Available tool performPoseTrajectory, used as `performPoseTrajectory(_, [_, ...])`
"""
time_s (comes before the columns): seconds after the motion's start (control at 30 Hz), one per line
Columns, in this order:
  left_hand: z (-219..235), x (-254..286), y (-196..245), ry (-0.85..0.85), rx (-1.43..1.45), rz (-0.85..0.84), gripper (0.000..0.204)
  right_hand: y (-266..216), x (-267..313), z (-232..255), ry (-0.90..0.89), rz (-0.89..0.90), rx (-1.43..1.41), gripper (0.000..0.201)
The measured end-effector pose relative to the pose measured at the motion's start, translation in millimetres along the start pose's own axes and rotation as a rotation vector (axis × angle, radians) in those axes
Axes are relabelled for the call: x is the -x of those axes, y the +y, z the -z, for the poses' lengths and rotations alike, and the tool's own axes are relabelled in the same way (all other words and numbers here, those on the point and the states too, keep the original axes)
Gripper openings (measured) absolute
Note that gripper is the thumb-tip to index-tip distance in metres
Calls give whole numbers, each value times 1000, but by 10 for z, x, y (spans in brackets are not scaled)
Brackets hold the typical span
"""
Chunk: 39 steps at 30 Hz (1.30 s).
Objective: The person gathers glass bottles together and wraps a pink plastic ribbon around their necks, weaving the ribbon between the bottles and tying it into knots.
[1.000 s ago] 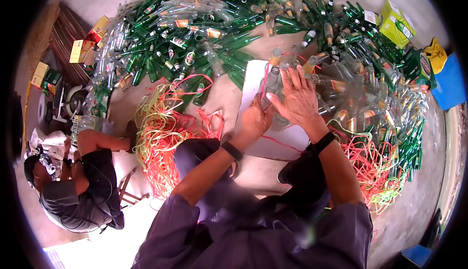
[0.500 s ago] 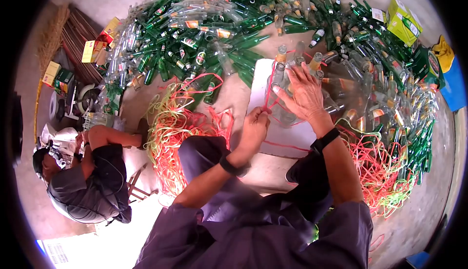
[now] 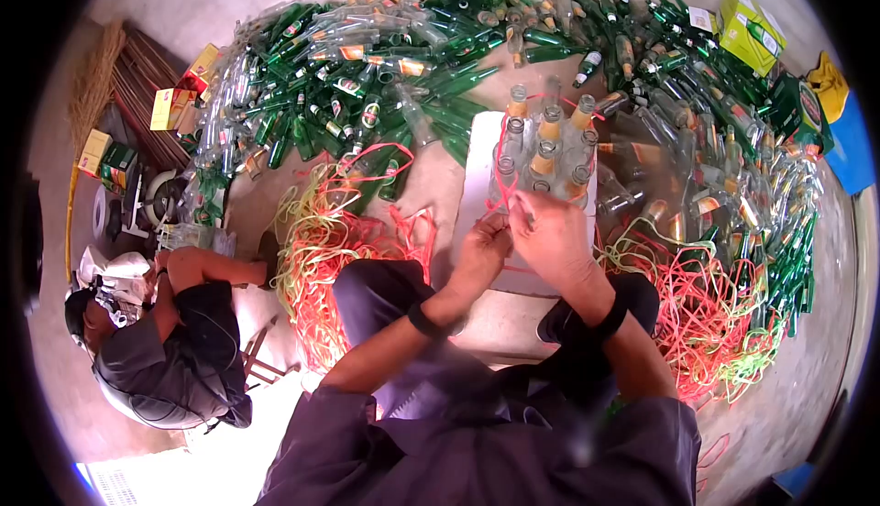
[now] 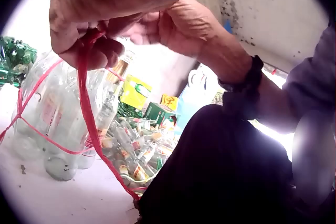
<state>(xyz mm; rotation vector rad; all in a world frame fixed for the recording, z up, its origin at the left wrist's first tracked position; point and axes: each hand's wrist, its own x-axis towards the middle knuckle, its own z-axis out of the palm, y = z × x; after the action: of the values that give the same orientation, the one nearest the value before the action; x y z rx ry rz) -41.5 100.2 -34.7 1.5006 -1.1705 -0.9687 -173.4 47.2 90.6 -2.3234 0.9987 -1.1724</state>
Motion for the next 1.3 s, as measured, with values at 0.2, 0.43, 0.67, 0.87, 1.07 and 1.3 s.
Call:
performPoseTrajectory(0.2, [69, 67, 420, -31, -37, -24, 18, 463, 259, -327, -342, -688, -664, 20])
performPoseTrajectory(0.43, [179, 26, 567, -80, -246, -153, 19, 380, 171, -410, -98, -1175, -1356, 18])
performPoseTrajectory(0.67, [546, -205, 1415, -157, -849, -153, 18, 394, 222, -672, 77, -1197, -1507, 12])
performPoseTrajectory(0.87, [308, -867, 1520, 193, -546, -488, 30, 296, 200, -565, 18, -1279, -1304, 9])
performPoseTrajectory(1.07, [-150, -1313, 1108, 156, -565, -566, 33, 243, 171, -627, -13, -1354, -1297, 9])
performPoseTrajectory(1.3, [-139, -1317, 1086, 152, -669, -516, 48, 117, 170, -628, -34, -1320, -1237, 13])
